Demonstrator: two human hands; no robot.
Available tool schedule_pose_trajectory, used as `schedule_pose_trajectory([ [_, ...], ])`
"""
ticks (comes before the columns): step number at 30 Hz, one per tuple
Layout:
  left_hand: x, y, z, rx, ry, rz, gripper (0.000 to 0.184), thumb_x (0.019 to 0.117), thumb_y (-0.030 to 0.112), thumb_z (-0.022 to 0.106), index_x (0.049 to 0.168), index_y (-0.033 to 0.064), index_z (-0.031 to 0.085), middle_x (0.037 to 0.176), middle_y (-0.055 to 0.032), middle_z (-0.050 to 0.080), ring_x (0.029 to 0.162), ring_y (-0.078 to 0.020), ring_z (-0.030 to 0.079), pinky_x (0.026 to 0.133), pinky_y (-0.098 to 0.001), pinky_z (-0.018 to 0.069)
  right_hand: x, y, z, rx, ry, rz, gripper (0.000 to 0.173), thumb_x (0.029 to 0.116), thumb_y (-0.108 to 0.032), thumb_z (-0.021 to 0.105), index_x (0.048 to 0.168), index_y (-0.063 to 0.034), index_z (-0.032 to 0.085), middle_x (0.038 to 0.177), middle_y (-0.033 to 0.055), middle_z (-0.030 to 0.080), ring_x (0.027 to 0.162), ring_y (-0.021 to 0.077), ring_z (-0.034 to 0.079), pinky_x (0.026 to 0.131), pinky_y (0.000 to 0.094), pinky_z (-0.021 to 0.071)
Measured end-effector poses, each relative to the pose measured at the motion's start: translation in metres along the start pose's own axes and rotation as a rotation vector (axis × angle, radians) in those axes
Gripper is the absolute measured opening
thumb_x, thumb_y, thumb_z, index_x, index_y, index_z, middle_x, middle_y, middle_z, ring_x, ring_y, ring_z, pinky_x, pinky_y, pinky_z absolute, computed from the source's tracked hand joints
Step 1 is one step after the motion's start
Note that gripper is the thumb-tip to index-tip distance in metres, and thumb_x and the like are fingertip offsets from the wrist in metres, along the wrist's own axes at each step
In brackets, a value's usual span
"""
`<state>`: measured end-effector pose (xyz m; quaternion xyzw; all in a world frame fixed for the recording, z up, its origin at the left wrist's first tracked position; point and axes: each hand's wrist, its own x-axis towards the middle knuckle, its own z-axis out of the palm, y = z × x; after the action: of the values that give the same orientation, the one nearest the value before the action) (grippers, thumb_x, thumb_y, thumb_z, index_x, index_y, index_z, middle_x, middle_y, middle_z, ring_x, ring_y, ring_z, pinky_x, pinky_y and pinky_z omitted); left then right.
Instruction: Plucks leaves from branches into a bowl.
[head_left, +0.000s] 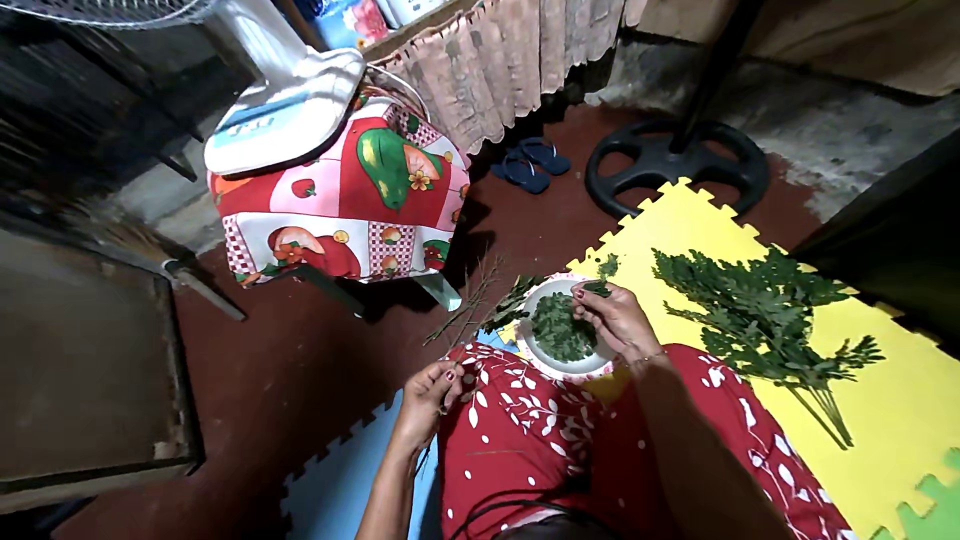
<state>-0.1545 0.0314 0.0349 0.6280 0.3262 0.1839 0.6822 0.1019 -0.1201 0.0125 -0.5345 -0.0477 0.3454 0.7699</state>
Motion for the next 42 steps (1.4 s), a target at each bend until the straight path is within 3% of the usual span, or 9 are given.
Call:
schedule_pose_trajectory([
  [4, -0.006, -0.004, 0.005, 0.54, 0.15, 0.145, 0.021, 0.1018, 0.001, 0.049, 0.107, -0.0047, 0.069, 0.075, 0.0044, 0.065, 0.061, 0.0011, 0.055, 0.06, -0.0169, 0.0472, -0.001, 0.002, 0.002, 0.028, -0.051, 0.058, 0.014, 0.1004, 0.005, 0.053, 0.095, -0.002, 0.064, 0.073, -0.0014, 0.068, 0.061, 0.0054, 0.064, 0.062, 0.0204, 0.057],
  [6, -0.015, -0.003, 0.016, 0.857, 0.138, 0.123, 0.024, 0.1019, 0.002, 0.052, 0.113, -0.0082, 0.071, 0.088, -0.0155, 0.073, 0.076, -0.0233, 0.069, 0.076, -0.0407, 0.0568, -0.001, 0.004, 0.003, 0.053, -0.054, 0.101, 0.013, 0.1011, 0.004, 0.053, 0.096, -0.0013, 0.064, 0.074, -0.0006, 0.069, 0.061, 0.0065, 0.064, 0.063, 0.0213, 0.0575],
  [9, -0.013, 0.002, 0.03, 1.085, -0.118, -0.12, 0.033, 0.1048, 0.013, 0.055, 0.129, -0.0068, 0.065, 0.121, -0.0268, 0.069, 0.114, -0.0422, 0.067, 0.104, -0.0577, 0.0477, 0.001, 0.006, 0.003, 0.07, -0.077, 0.15, 0.013, 0.1028, 0.003, 0.051, 0.1, -0.0012, 0.063, 0.075, -0.0004, 0.069, 0.062, 0.0074, 0.065, 0.064, 0.0224, 0.0579],
  [22, 0.093, 0.018, 0.12, 0.993, -0.427, 0.766, 0.032, 0.0972, 0.006, 0.062, 0.126, -0.0081, 0.068, 0.128, -0.0224, 0.069, 0.122, -0.0378, 0.066, 0.108, -0.0496, 0.0482, 0.004, 0.02, 0.008, 0.039, -0.121, 0.275, 0.015, 0.1017, 0.005, 0.049, 0.114, 0.0004, 0.056, 0.086, 0.0028, 0.067, 0.076, 0.0101, 0.067, 0.075, 0.0285, 0.0586],
  [25, 0.104, 0.004, 0.128, 0.947, -0.386, 0.853, 0.023, 0.0953, 0.0, 0.062, 0.114, -0.0056, 0.074, 0.118, -0.0204, 0.074, 0.112, -0.0366, 0.071, 0.101, -0.0496, 0.0538, 0.011, 0.019, -0.004, -0.03, -0.217, 0.243, 0.038, 0.1008, 0.008, 0.045, 0.139, 0.0026, 0.048, 0.11, 0.0088, 0.064, 0.086, 0.0118, 0.066, 0.079, 0.0291, 0.0576],
  [27, 0.109, 0.001, 0.132, 0.872, -0.35, 0.789, 0.021, 0.094, -0.003, 0.061, 0.109, -0.0066, 0.075, 0.111, -0.021, 0.075, 0.105, -0.0356, 0.074, 0.096, -0.0486, 0.057, 0.015, 0.014, -0.012, -0.062, -0.305, 0.216, 0.053, 0.099, 0.008, 0.046, 0.151, 0.0005, 0.035, 0.124, 0.0131, 0.059, 0.095, 0.0132, 0.067, 0.087, 0.0301, 0.0577],
  [29, 0.113, 0.01, 0.137, 0.742, -0.302, 0.508, 0.021, 0.0972, 0.001, 0.06, 0.11, -0.0073, 0.075, 0.107, -0.0203, 0.076, 0.101, -0.0289, 0.074, 0.096, -0.0431, 0.056, 0.019, 0.009, -0.019, -0.141, -0.332, 0.175, 0.062, 0.0953, 0.009, 0.054, 0.152, 0.0026, 0.03, 0.107, 0.0111, 0.066, 0.089, 0.0128, 0.07, 0.088, 0.0308, 0.0591],
  [34, 0.133, 0.03, 0.148, 0.277, -0.291, -0.149, 0.017, 0.0981, -0.004, 0.061, 0.112, -0.0126, 0.065, 0.092, -0.0082, 0.07, 0.075, -0.0035, 0.066, 0.076, -0.0208, 0.0569, 0.027, 0.006, -0.033, -0.411, -0.2, -0.06, 0.066, 0.0833, 0.008, 0.072, 0.144, 0.0051, 0.047, 0.109, 0.0113, 0.065, 0.083, 0.0077, 0.065, 0.077, 0.0234, 0.056],
  [42, 0.147, 0.027, 0.153, 0.303, -0.414, -0.268, 0.017, 0.1009, -0.007, 0.053, 0.114, -0.0117, 0.062, 0.101, -0.0075, 0.065, 0.082, -0.0029, 0.064, 0.08, -0.0202, 0.0562, 0.033, 0.022, -0.037, -0.675, -0.126, -0.303, 0.026, 0.0944, -0.003, 0.066, 0.119, -0.0016, 0.074, 0.115, 0.0152, 0.073, 0.097, 0.0161, 0.07, 0.089, 0.0318, 0.0555],
])
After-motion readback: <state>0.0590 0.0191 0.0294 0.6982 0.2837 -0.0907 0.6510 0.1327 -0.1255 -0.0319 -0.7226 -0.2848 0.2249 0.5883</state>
